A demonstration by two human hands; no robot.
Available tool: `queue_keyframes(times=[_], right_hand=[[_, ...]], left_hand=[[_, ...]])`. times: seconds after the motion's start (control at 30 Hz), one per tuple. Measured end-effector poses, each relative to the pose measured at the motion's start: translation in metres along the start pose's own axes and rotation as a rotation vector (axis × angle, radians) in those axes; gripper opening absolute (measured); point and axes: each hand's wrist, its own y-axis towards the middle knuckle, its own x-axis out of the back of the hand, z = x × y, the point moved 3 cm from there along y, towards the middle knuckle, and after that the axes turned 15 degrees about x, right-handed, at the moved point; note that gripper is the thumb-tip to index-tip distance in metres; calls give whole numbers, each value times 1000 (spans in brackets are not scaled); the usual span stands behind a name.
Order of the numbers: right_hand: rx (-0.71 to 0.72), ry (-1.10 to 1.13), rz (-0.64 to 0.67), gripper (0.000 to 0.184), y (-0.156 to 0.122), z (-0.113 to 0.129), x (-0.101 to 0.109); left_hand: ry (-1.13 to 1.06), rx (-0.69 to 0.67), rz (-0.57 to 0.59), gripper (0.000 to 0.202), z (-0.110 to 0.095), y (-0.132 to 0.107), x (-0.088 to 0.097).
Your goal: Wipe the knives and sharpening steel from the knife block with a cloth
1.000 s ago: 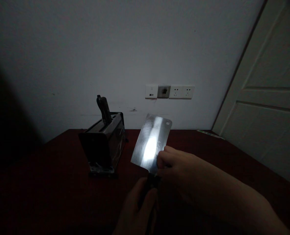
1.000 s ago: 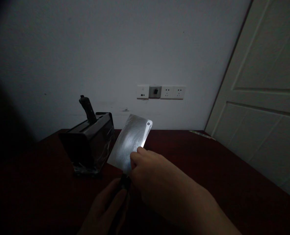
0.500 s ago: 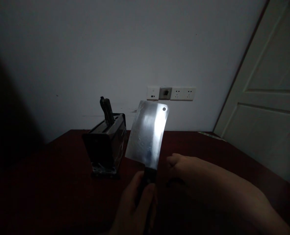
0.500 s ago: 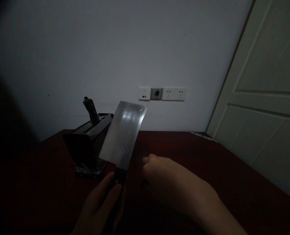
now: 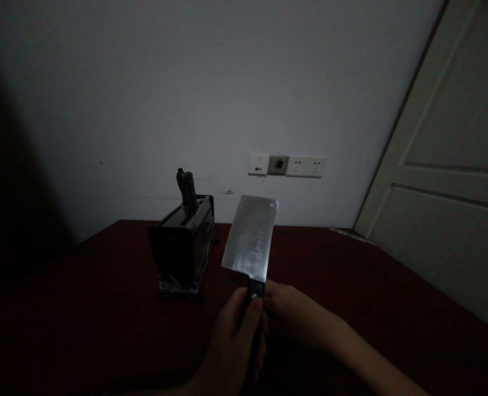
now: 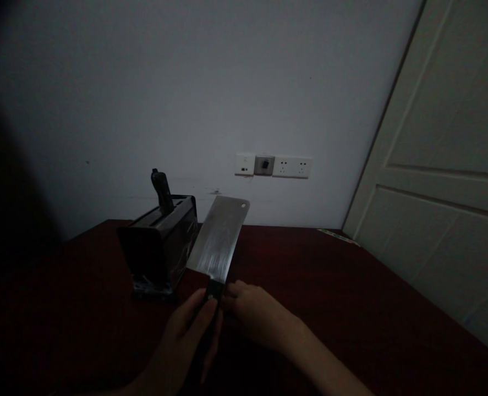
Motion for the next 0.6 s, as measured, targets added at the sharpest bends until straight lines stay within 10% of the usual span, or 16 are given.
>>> queue_keyframes(times=[0.3, 0.47, 0.6], right_hand=[[60, -82, -7, 33, -12, 4, -62], [48, 16, -77, 39, -16, 17, -49], [-11, 179, -391, 17, -16, 6, -24]], left_hand=[[-2, -23, 17, 36, -3, -3, -2], [-54, -28, 16, 36, 2, -1, 0], [-24, -18, 33, 37, 4, 2, -1]])
